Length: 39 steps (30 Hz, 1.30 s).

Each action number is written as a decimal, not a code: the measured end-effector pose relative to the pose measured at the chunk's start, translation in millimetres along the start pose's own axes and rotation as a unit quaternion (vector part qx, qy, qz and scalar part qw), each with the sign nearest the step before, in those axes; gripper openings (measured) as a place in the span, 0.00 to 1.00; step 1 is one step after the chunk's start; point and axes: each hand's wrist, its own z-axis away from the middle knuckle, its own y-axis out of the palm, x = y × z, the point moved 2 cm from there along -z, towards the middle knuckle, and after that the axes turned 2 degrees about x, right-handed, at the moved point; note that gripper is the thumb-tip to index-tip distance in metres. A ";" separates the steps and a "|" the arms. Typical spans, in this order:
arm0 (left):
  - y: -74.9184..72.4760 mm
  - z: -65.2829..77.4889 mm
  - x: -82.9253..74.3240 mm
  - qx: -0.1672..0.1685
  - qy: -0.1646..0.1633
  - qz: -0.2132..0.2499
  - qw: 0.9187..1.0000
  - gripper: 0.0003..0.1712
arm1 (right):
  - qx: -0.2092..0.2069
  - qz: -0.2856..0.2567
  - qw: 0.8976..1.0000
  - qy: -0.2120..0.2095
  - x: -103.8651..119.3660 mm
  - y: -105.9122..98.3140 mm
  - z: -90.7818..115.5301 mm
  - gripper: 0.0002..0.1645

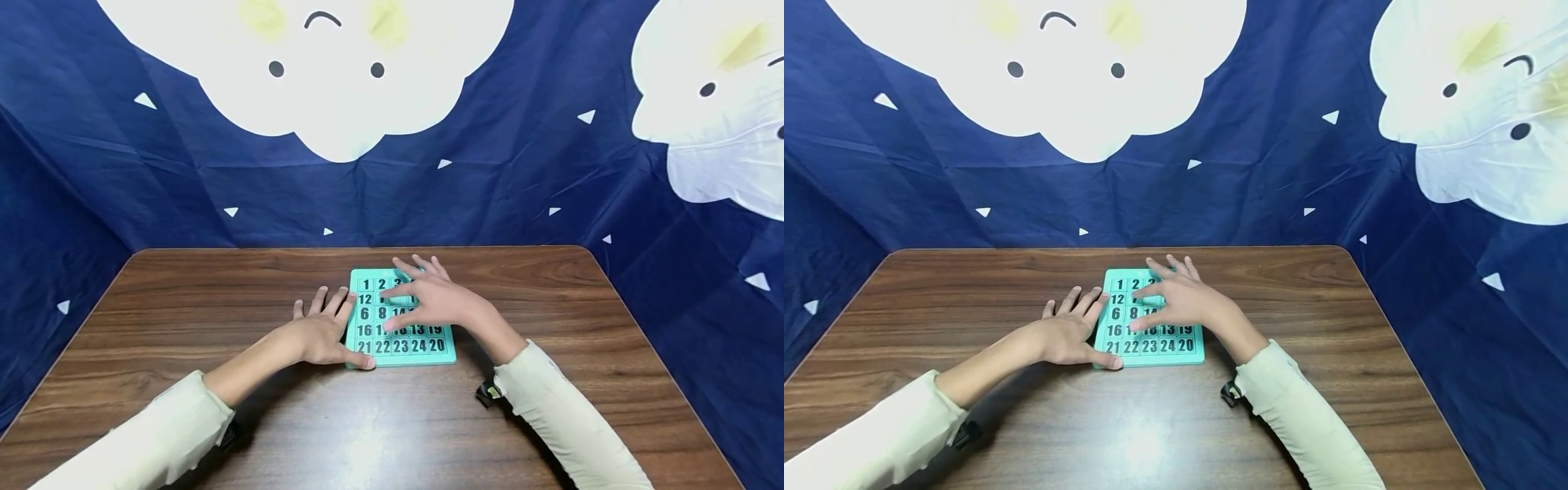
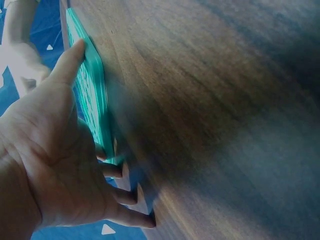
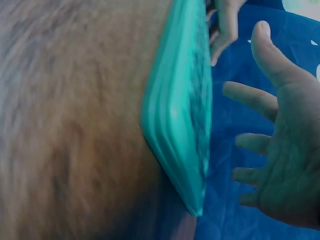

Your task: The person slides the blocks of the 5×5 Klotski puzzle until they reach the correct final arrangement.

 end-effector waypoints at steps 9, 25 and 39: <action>-0.7 -1.4 -0.6 0.004 0.001 -0.002 1.000 0.85 | -0.020 0.042 0.998 0.035 -2.3 -4.2 -3.5 0.38; -2.6 -1.0 -1.4 0.006 0.000 -0.008 1.000 0.84 | 0.038 0.019 0.999 -0.013 15.8 2.4 -8.5 0.39; -1.3 -2.6 0.9 0.016 -0.002 -0.010 1.000 0.85 | 0.035 -0.014 0.999 -0.006 11.2 5.5 -4.7 0.35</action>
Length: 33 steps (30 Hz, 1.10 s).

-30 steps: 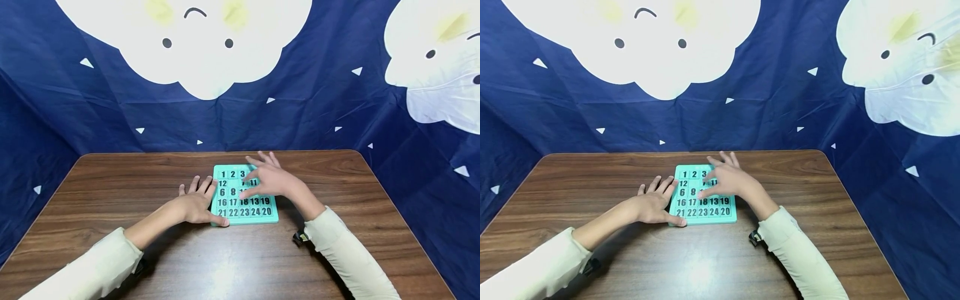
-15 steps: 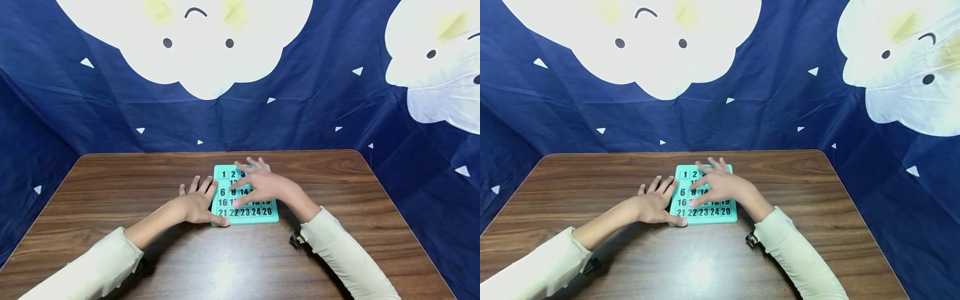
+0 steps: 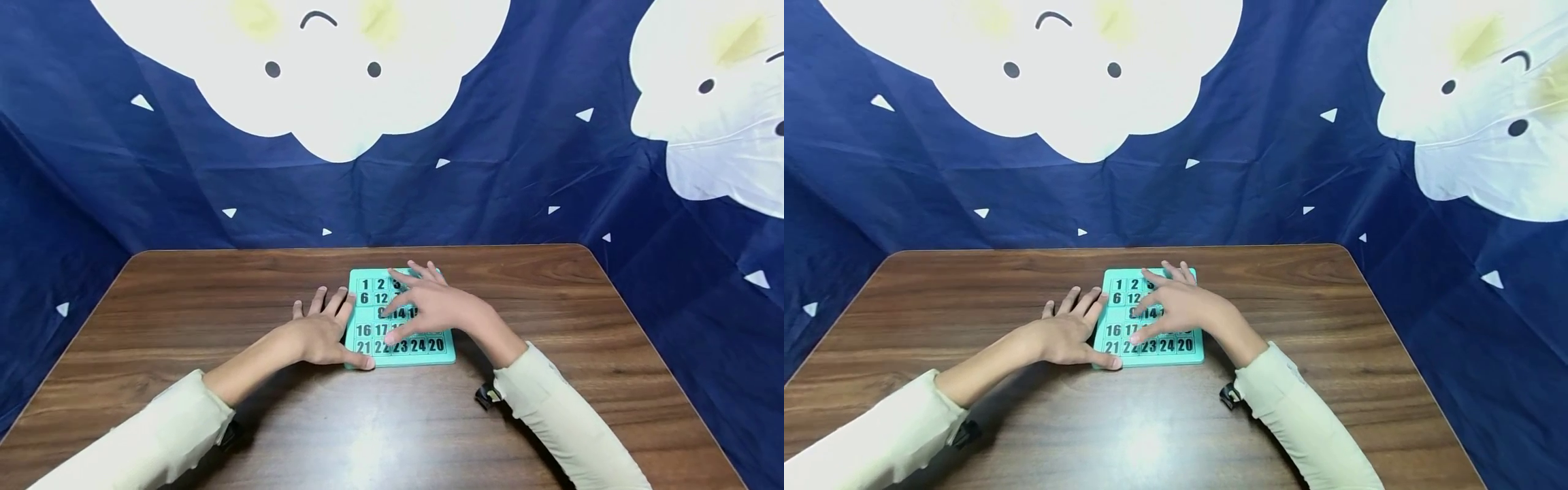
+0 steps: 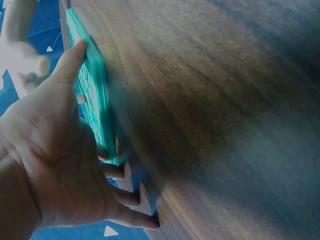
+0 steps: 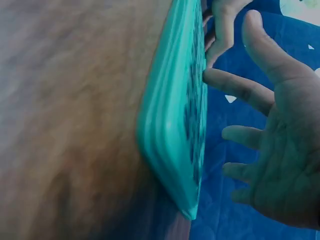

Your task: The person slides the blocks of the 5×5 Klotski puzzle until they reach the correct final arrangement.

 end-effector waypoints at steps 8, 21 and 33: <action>0.4 0.1 0.4 -0.002 0.003 -0.004 1.000 0.84 | 0.004 0.009 1.000 -0.010 2.7 5.0 -6.7 0.43; -1.6 0.9 -1.8 -0.011 0.004 -0.004 1.000 0.85 | -0.034 0.031 0.998 0.039 -9.9 -1.0 21.5 0.43; 1.3 0.7 -0.7 -0.010 0.006 -0.003 1.000 0.84 | -0.028 0.013 1.000 0.004 -6.2 7.5 18.3 0.38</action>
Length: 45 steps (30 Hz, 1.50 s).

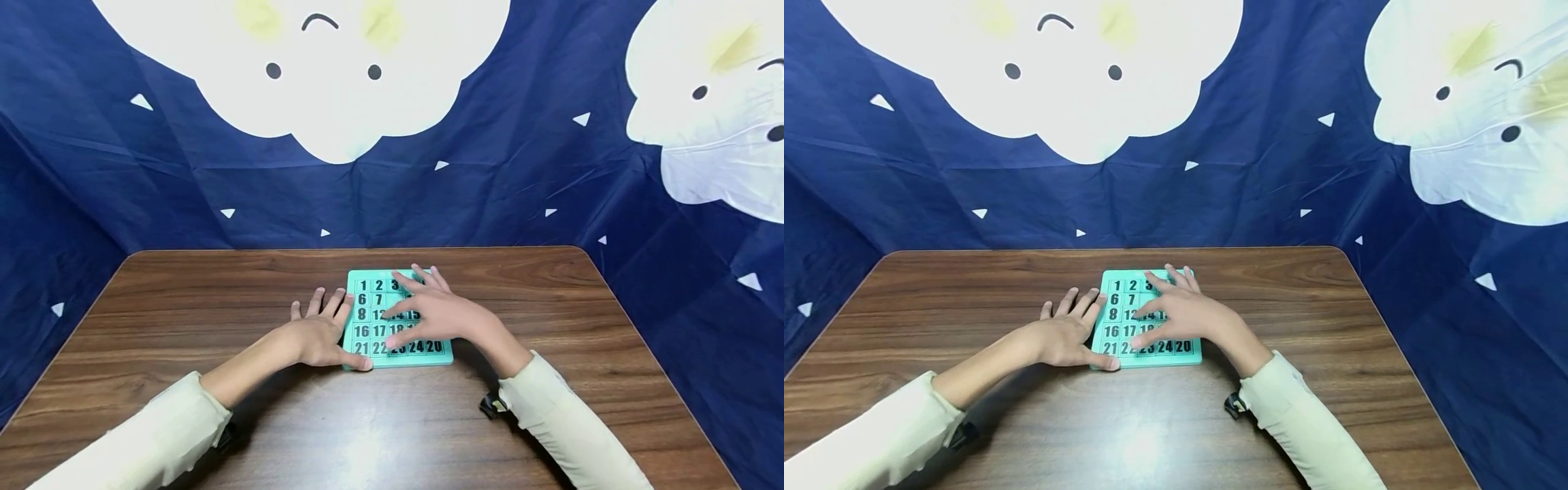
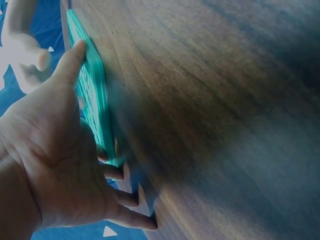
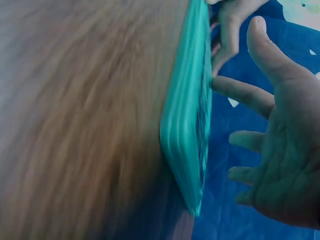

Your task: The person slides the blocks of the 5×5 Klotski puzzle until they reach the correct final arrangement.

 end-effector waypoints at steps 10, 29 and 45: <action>-0.9 -0.8 -1.9 -0.002 0.007 -0.006 1.000 0.84 | -0.027 0.011 0.999 0.033 -15.2 -4.2 2.8 0.39; -3.7 -2.2 -3.8 0.012 0.000 -0.010 1.000 0.84 | 0.022 0.010 1.000 -0.013 22.4 -1.5 -15.4 0.42; -0.3 -1.3 0.6 0.008 0.004 -0.004 1.000 0.84 | 0.041 0.012 0.999 0.012 19.1 5.4 -25.8 0.50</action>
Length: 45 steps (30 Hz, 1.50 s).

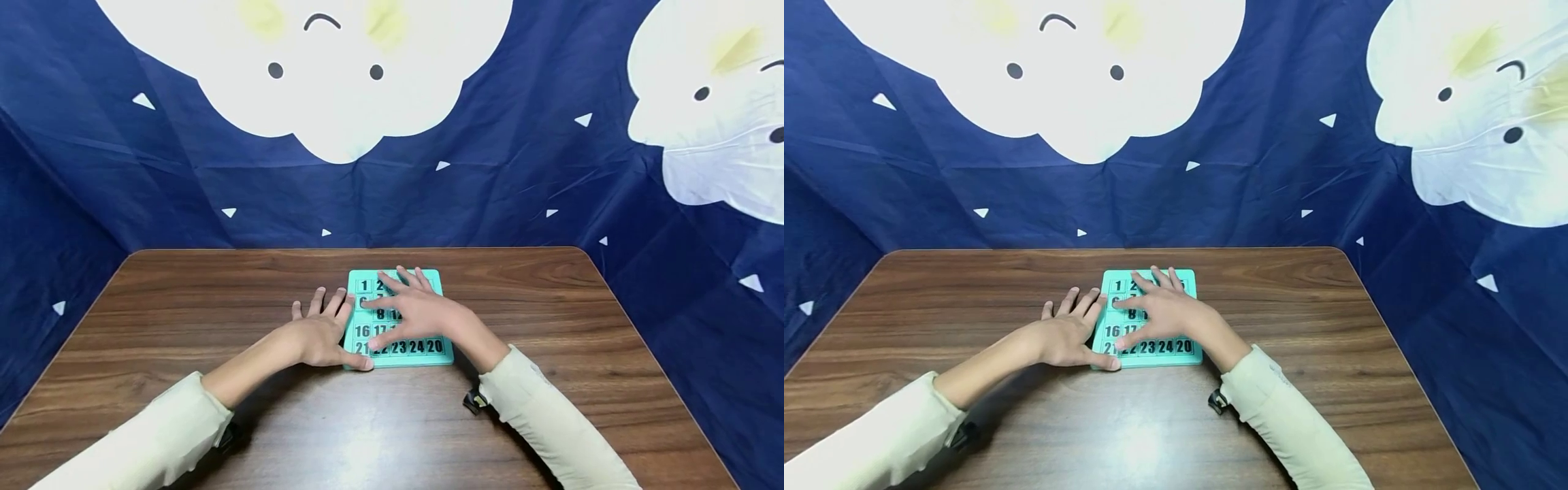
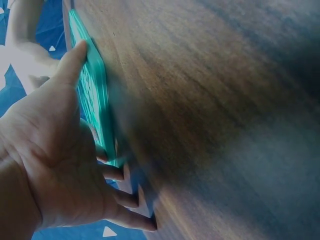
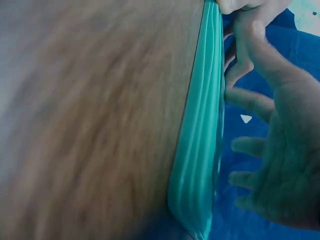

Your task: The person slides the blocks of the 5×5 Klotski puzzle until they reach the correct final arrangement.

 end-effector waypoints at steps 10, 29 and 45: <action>-0.5 0.5 -1.9 -0.008 0.002 0.002 1.000 0.84 | -0.007 0.023 1.000 0.012 -11.9 -8.1 12.1 0.49; -0.5 1.6 -1.2 0.000 -0.004 0.003 1.000 0.84 | -0.020 -0.002 1.000 0.002 -34.0 -16.4 18.3 0.42; 0.6 2.0 0.2 -0.003 -0.005 0.008 1.000 0.84 | -0.023 -0.007 1.000 0.007 -38.3 -13.3 26.3 0.44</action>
